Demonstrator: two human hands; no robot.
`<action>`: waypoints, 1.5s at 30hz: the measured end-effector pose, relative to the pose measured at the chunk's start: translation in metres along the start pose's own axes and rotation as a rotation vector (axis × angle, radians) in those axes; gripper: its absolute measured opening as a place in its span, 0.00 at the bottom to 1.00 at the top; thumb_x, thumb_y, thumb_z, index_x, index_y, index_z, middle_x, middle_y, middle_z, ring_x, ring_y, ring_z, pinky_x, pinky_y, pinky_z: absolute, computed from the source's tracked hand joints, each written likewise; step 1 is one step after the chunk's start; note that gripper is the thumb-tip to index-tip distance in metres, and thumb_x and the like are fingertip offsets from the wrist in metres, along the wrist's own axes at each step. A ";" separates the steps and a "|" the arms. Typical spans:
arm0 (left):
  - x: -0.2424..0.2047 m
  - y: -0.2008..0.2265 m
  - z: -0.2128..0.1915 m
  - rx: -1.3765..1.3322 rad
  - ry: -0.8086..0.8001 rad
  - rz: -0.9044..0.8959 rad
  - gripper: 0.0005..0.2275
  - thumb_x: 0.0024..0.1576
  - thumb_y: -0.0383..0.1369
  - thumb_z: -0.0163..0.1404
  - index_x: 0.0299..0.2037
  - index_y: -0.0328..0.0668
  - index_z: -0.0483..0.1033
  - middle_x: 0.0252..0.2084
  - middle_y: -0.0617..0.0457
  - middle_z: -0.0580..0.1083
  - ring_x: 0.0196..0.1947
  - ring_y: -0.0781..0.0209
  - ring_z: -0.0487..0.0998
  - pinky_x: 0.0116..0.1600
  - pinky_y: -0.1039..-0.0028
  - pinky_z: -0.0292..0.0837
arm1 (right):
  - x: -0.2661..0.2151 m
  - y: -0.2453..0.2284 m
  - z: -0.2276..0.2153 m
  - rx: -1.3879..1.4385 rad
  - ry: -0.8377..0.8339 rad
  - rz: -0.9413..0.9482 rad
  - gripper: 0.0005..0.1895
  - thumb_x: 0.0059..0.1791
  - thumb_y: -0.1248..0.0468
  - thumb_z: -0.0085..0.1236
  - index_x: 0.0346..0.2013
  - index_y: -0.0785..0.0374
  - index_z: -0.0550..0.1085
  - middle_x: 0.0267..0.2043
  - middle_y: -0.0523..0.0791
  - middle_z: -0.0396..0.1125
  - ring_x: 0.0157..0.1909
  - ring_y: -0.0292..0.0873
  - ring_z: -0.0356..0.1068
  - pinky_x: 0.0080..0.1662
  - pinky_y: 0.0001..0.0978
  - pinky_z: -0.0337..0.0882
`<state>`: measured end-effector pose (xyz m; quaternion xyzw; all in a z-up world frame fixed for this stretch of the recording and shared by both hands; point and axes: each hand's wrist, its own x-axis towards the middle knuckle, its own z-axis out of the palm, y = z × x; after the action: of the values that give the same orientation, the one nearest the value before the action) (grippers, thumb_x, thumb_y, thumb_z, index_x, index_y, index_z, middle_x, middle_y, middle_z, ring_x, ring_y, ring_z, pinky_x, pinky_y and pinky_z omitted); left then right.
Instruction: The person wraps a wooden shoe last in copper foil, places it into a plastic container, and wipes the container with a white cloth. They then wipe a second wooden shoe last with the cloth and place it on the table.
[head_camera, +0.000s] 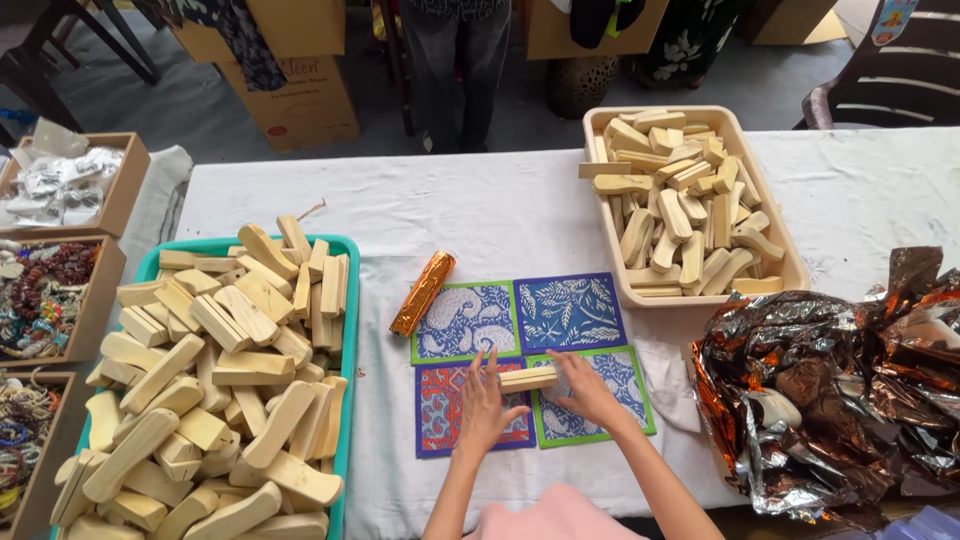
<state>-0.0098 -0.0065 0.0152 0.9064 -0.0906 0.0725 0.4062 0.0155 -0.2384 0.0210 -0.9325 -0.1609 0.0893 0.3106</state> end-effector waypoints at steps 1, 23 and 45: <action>-0.012 0.001 0.012 -0.001 -0.004 -0.006 0.56 0.32 0.41 0.72 0.71 0.48 0.46 0.70 0.33 0.55 0.64 0.32 0.61 0.61 0.46 0.60 | -0.008 0.007 0.004 0.002 -0.006 0.003 0.49 0.33 0.67 0.72 0.68 0.58 0.61 0.60 0.51 0.60 0.62 0.56 0.59 0.61 0.46 0.62; -0.063 0.005 0.067 0.187 -0.091 0.362 0.43 0.42 0.41 0.70 0.71 0.62 0.61 0.70 0.45 0.54 0.74 0.41 0.47 0.76 0.41 0.35 | -0.045 0.090 0.043 -0.228 0.535 0.602 0.36 0.42 0.46 0.67 0.62 0.51 0.68 0.62 0.48 0.58 0.65 0.54 0.55 0.61 0.57 0.58; -0.075 0.044 0.082 0.119 0.143 0.413 0.12 0.51 0.30 0.62 0.45 0.57 0.82 0.56 0.59 0.71 0.65 0.50 0.63 0.67 0.54 0.60 | -0.150 0.022 -0.071 0.371 0.495 0.445 0.13 0.49 0.62 0.61 0.47 0.58 0.82 0.44 0.44 0.79 0.43 0.39 0.79 0.41 0.32 0.77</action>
<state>-0.0877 -0.0889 -0.0222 0.8836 -0.2407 0.2235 0.3338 -0.0999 -0.3477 0.0735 -0.8660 0.1444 -0.0458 0.4766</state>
